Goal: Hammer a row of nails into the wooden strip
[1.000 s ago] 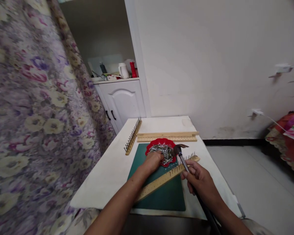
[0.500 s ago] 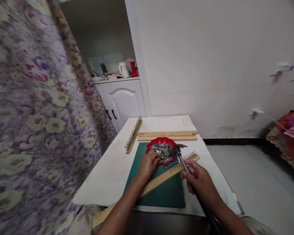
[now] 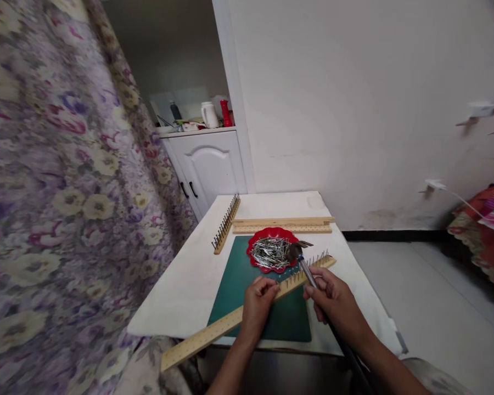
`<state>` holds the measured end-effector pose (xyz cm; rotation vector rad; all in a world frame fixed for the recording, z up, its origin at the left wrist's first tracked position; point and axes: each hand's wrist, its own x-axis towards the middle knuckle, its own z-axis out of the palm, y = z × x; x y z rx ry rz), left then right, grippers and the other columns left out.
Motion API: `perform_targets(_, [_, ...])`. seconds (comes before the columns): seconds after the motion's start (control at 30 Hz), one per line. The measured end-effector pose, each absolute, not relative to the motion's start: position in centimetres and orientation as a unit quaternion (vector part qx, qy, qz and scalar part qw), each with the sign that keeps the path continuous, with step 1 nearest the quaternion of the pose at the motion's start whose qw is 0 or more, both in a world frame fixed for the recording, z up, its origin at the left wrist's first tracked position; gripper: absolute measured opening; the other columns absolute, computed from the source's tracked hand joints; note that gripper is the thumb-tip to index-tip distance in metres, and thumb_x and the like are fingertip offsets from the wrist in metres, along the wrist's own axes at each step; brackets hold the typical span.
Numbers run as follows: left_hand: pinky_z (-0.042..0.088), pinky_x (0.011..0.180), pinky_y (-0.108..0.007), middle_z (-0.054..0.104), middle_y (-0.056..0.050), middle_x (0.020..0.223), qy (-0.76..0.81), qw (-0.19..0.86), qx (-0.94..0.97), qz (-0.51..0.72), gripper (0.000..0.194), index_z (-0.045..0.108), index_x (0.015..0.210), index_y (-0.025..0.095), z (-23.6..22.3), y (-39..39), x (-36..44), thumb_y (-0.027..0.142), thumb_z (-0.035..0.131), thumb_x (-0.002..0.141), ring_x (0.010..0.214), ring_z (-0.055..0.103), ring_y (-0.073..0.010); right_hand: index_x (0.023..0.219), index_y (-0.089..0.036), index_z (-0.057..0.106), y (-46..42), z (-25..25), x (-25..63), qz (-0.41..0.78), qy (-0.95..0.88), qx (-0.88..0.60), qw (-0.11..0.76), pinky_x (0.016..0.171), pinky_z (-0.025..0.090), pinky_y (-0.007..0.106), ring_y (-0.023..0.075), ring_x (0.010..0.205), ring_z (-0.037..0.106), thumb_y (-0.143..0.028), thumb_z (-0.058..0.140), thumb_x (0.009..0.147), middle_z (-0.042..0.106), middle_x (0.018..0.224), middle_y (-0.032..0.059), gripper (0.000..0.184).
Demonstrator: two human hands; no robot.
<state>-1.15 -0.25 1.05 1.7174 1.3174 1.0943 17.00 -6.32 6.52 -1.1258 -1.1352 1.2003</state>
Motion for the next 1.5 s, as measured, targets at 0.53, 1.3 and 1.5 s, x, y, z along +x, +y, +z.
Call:
perform_targets(0.53, [0.039,0.063,-0.023,0.06,0.0,0.074,0.535,0.279,0.7,0.381,0.018,0.067,0.072,0.019,0.5,-0.2,-0.2,0.031,0.055,0.078,0.068,0.056,-0.0139,0.105,-0.021,0.051,-6.6,6.6,16.9,0.516,-0.474,-0.475,0.532,0.033,0.032,0.018,0.0055,0.032,0.043,-0.029,0.056,0.08,0.06,0.066,-0.0063,0.026])
perform_targets(1.3, [0.031,0.057,-0.02,0.054,0.002,0.069,0.555,0.235,0.723,0.338,0.02,0.062,0.065,0.018,0.3,-0.3,0.2,0.028,0.052,0.08,0.064,0.051,-0.0112,0.107,-0.02,0.055,-8.1,6.2,16.8,0.545,-0.54,-0.486,0.419,0.03,0.03,0.014,0.0042,0.032,0.043,-0.015,0.049,0.078,0.06,0.064,-0.0057,0.03])
perform_targets(1.5, [0.029,0.057,-0.02,0.053,0.003,0.069,0.561,0.233,0.72,0.335,0.02,0.058,0.063,0.017,0.5,-0.4,0.2,0.027,0.053,0.079,0.063,0.05,-0.0104,0.109,-0.022,0.055,-8.0,6.3,16.6,0.525,-0.553,-0.486,0.427,0.031,0.033,0.015,0.0049,0.033,0.043,-0.014,0.048,0.078,0.057,0.064,-0.0067,0.033])
